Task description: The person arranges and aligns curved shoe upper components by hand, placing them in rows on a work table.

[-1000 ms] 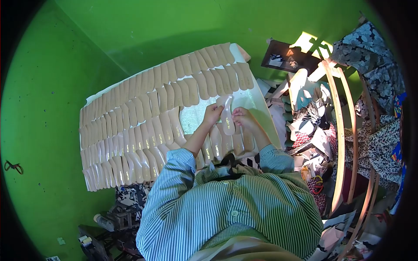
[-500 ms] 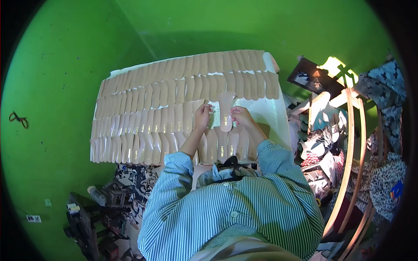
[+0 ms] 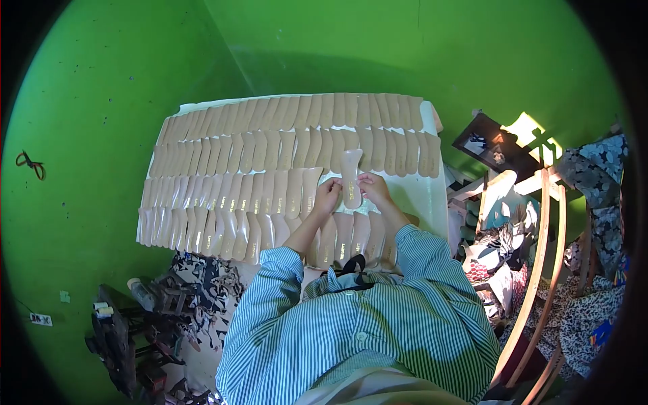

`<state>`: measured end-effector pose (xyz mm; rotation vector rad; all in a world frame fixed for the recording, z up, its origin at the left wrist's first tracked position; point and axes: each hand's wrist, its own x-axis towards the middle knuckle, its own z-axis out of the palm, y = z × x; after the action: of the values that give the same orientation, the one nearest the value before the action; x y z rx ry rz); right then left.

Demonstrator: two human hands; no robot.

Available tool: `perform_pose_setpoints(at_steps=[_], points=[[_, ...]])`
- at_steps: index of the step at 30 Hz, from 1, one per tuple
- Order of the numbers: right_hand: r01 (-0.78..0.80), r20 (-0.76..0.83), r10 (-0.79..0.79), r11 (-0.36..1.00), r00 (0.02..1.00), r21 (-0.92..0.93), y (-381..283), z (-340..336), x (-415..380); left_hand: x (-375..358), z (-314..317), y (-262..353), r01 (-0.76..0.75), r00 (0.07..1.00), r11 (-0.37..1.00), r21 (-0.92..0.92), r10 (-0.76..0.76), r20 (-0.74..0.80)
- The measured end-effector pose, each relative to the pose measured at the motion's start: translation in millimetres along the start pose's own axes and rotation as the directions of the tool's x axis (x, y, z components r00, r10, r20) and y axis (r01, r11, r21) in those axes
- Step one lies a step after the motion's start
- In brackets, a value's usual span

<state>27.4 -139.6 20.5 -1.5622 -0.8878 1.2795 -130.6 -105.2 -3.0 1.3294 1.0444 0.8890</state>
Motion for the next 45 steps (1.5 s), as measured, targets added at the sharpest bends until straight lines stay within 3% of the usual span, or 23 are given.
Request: perform_pose_setpoints(at_steps=[2, 6, 8, 9, 11, 12, 14, 15, 17, 26, 30, 32, 45], points=[[0.027, -0.021, -0.029, 0.996, 0.999, -0.08, 2, -6, 2, 5, 10, -3, -0.011, 0.999, 1.0, 0.011, 0.01, 0.03], [0.01, 0.003, -0.009, 0.997, 1.0, -0.071, 7, -4, 6, 3, 8, -7, 0.028, 1.0, 0.999, 0.039, -0.028, -0.001], [0.002, 0.045, 0.003, 0.994, 0.999, -0.106, 6, 5, 10, -7, -3, 13, -0.013, 0.998, 0.972, 0.236, 0.027, -0.057], [0.001, 0.056, 0.005, 0.995, 0.998, -0.104, 10, 12, 16, -9, -11, 13, -0.007, 0.997, 0.971, 0.24, 0.024, -0.067], [0.087, 0.113, -0.083, 0.996, 0.99, -0.031, 26, 29, 32, -14, -30, 12, 0.031, 0.991, 0.882, 0.471, 0.036, -0.132], [0.083, 0.123, -0.079, 0.996, 0.989, -0.028, 24, 36, 34, -18, -39, 11, 0.04, 0.99, 0.879, 0.474, 0.031, -0.141], [0.11, 0.037, -0.106, 0.986, 0.994, -0.128, 19, 48, 36, -28, -54, 11, -0.155, 0.972, 0.532, 0.833, 0.232, 0.033], [0.108, 0.044, -0.103, 0.986, 0.994, -0.127, 21, 52, 36, -33, -59, 13, -0.147, 0.973, 0.531, 0.835, 0.227, 0.027], [0.091, 0.013, -0.09, 0.985, 0.996, -0.148, 25, 57, 36, -42, -67, 18, -0.234, 0.972, 0.387, 0.892, 0.127, 0.2], [0.021, 0.02, -0.017, 0.981, 1.0, -0.191, 37, 60, 31, -56, -71, 32, -0.352, 0.934, 0.198, 0.915, 0.015, 0.357], [-0.002, -0.013, 0.0, 0.984, 1.0, -0.178, 28, 62, 19, -54, -71, 30, -0.35, 0.933, 0.201, 0.915, -0.013, 0.359], [-0.097, -0.054, 0.089, 0.98, 0.995, -0.172, 26, 62, 18, -53, -71, 27, -0.355, 0.933, 0.188, 0.916, 0.017, 0.359], [-0.16, -0.03, 0.157, 0.969, 0.987, -0.189, 25, 59, 20, -58, -70, 21, -0.37, 0.929, 0.229, 0.9, 0.081, 0.361]])
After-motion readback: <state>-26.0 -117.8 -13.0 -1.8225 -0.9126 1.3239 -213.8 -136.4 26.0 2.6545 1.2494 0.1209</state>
